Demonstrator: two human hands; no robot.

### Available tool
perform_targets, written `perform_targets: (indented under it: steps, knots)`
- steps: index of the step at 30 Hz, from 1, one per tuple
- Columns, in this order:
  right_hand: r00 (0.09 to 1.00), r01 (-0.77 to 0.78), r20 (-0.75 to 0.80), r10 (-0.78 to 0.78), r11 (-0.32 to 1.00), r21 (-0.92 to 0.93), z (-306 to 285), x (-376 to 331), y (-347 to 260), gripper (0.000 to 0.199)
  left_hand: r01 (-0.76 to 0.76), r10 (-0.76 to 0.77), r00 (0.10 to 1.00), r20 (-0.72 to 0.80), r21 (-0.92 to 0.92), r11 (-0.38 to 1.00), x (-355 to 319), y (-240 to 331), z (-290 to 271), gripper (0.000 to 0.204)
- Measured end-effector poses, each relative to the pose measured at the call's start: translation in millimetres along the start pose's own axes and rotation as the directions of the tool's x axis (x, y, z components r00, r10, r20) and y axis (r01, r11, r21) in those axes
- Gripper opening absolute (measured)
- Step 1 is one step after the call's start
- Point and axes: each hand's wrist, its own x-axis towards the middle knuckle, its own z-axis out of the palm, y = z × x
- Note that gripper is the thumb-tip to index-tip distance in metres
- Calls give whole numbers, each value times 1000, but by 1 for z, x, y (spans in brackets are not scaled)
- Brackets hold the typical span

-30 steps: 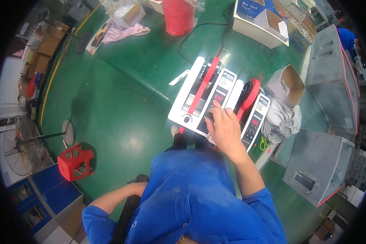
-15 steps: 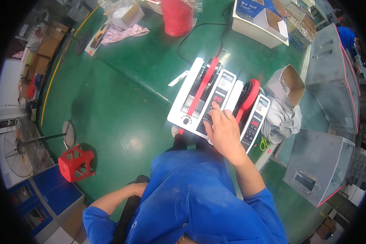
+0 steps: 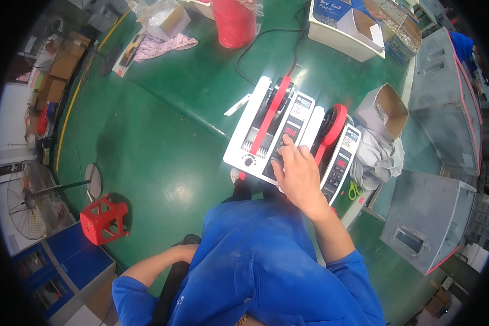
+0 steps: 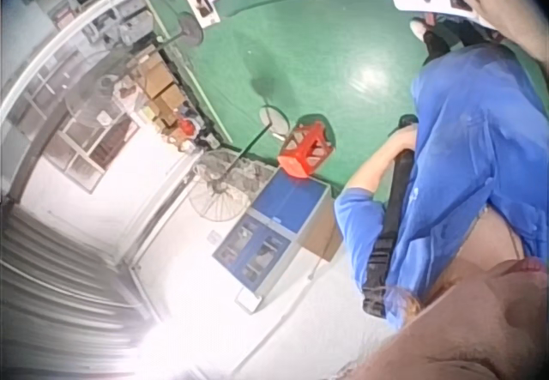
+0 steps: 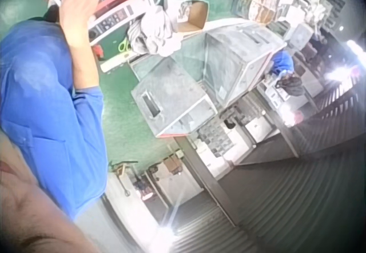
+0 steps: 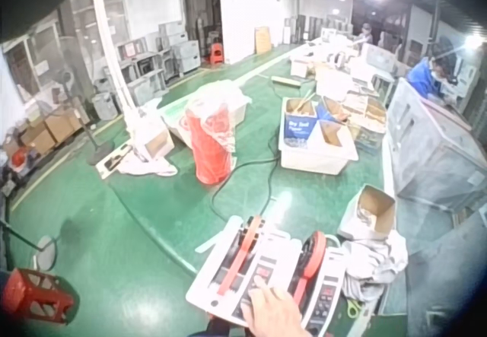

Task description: Applying red adhesive tape to the edges of metal cabinet casings on an assembly line.

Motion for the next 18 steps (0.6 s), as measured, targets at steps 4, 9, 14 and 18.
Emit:
perform_targets:
  steps: [4, 9, 14, 18]
  knots:
    - [1000, -13, 20, 13, 1000, -14, -1, 0, -1, 28, 1, 2, 998, -62, 53, 999, -2, 3, -1, 43]
    - [1000, -9, 22, 9, 1000, -10, -2, 1, -2, 28, -39, 39, 991, -124, 3, 999, -1, 4, 3, 44]
    - [1000, 1, 24, -1, 1000, -20, -2, 1, -2, 28, 15, -12, 994, -106, 26, 1000, -3, 15, -4, 45]
    - [1000, 3, 20, -3, 1000, -25, -3, 1, -2, 28, -7, 10, 993, -119, 27, 1000, -1, 6, 0, 45]
